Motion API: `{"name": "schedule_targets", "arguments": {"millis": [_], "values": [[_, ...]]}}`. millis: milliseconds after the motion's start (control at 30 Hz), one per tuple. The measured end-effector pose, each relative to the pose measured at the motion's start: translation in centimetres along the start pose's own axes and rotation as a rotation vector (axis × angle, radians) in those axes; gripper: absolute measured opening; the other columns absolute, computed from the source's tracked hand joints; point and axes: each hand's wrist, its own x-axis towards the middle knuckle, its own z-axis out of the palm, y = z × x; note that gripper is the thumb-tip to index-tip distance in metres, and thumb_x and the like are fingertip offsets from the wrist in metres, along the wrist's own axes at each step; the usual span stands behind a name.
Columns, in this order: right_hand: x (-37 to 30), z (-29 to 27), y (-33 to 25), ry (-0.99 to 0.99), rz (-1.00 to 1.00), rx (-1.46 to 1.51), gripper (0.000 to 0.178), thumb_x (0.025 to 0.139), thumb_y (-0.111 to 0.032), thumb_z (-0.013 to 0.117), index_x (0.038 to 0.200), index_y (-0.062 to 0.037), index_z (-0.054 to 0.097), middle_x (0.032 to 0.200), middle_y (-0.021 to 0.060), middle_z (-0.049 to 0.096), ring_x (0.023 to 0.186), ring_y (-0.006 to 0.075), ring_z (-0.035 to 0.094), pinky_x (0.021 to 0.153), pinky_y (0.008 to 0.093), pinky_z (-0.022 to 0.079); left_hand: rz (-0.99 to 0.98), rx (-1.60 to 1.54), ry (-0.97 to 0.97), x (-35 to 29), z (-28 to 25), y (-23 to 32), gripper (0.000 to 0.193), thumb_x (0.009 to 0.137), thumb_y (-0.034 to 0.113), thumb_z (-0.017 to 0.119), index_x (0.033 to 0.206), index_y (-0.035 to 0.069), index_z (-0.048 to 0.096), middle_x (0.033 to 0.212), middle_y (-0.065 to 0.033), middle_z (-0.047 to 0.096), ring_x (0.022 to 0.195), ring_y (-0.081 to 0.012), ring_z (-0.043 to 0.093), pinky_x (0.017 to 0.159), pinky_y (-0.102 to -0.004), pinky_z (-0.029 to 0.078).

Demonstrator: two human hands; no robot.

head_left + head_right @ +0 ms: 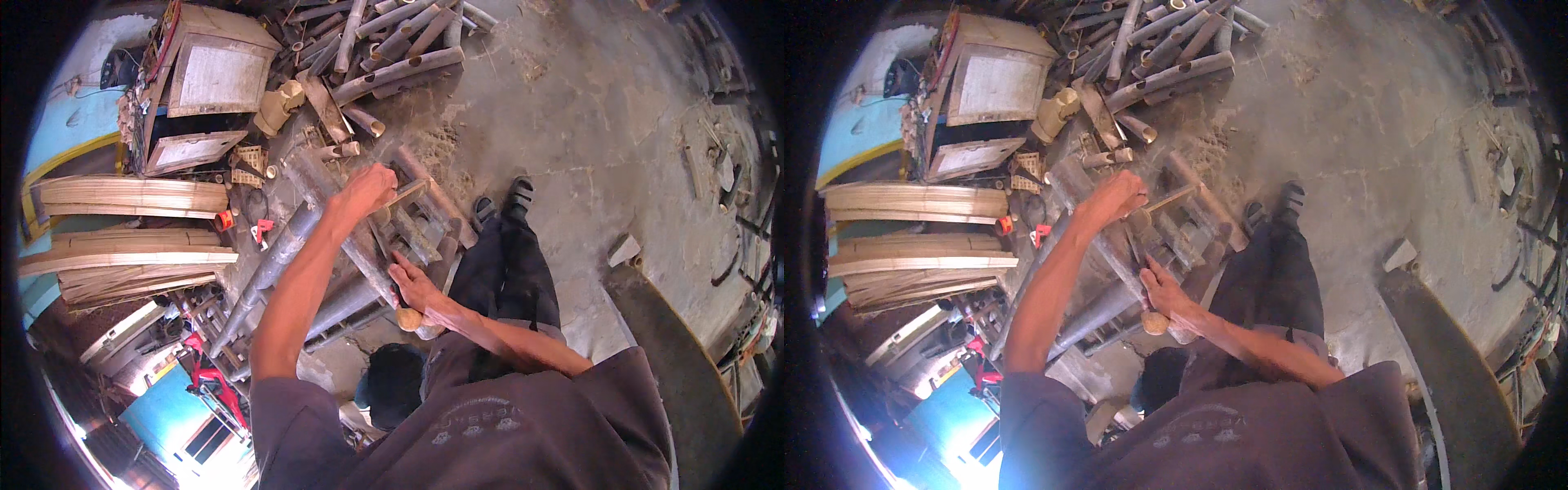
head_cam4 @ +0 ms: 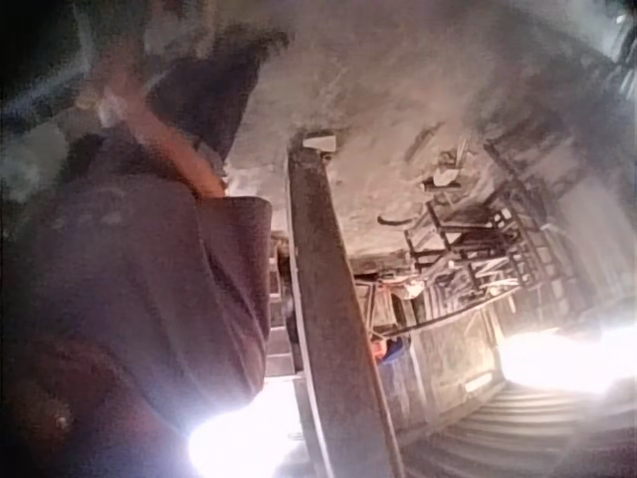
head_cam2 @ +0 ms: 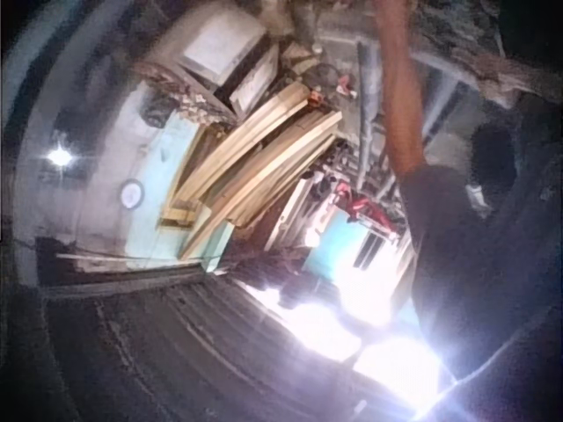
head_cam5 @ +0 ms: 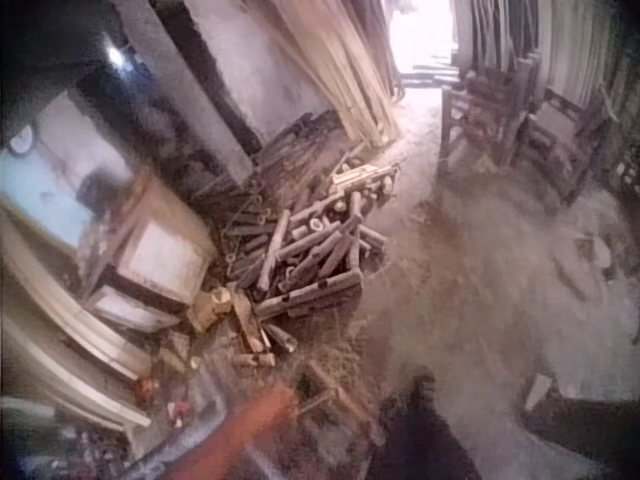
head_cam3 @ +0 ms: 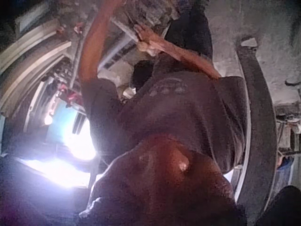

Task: The person uses a chisel and hammer to drive wooden dowels into pre-drilled holes on a bamboo frame, securing the joints. The person repeatedly taps the dowels, adjusts the frame, and flips it to access different sides.

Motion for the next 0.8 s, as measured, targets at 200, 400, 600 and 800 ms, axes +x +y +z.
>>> {"name": "schedule_targets", "arguments": {"millis": [200, 400, 600, 800], "values": [[1.4, 0.1, 1.4, 0.008, 0.028, -0.051, 0.055, 0.099, -0.035, 0.048, 0.148, -0.0196, 0.028, 0.079, 0.0008, 0.047, 0.057, 0.0086, 0.044, 0.046, 0.0246, 0.04, -0.093, -0.196, 0.259, -0.4, -9.1, 4.5, 0.02, 0.083, 0.018, 0.064, 0.094, 0.003, 0.068, 0.082, -0.0142, 0.066, 0.072, -0.0248, 0.063, 0.066, -0.0327, 0.048], [-4.1, -3.5, -3.6, -0.035, -0.029, -0.283, 0.043, 0.096, -0.032, 0.054, 0.13, -0.0049, 0.048, 0.077, -0.0009, 0.05, 0.06, 0.0069, 0.046, 0.05, 0.0233, 0.04, -0.354, -1.003, 0.629, -5.8, -9.8, 9.4, 0.021, 0.089, 0.016, 0.062, 0.105, 0.004, 0.069, 0.078, -0.0003, 0.066, 0.074, -0.0085, 0.059, 0.069, -0.0252, 0.048], [-6.1, -7.0, -10.0, 0.34, -0.239, -0.475, 0.028, 0.097, -0.034, 0.053, 0.106, -0.0076, 0.051, 0.073, -0.0016, 0.049, 0.058, 0.0077, 0.048, 0.047, 0.0238, 0.041, -0.485, -1.255, 0.583, -7.0, 2.5, 16.1, 0.023, 0.092, 0.02, 0.06, 0.108, 0.003, 0.065, 0.082, -0.0048, 0.067, 0.076, -0.0094, 0.061, 0.067, -0.0291, 0.05], [-5.6, -6.3, -16.5, 0.325, -0.642, -0.907, 0.024, 0.099, -0.031, 0.048, 0.095, -0.0075, 0.05, 0.066, -0.0027, 0.045, 0.054, 0.0071, 0.045, 0.047, 0.024, 0.037, -0.395, -0.764, 0.965, -5.1, 7.1, 21.1, 0.016, 0.094, 0.014, 0.052, 0.091, 0.0, 0.059, 0.073, -0.0091, 0.063, 0.067, -0.0154, 0.062, 0.06, -0.032, 0.048]]}}
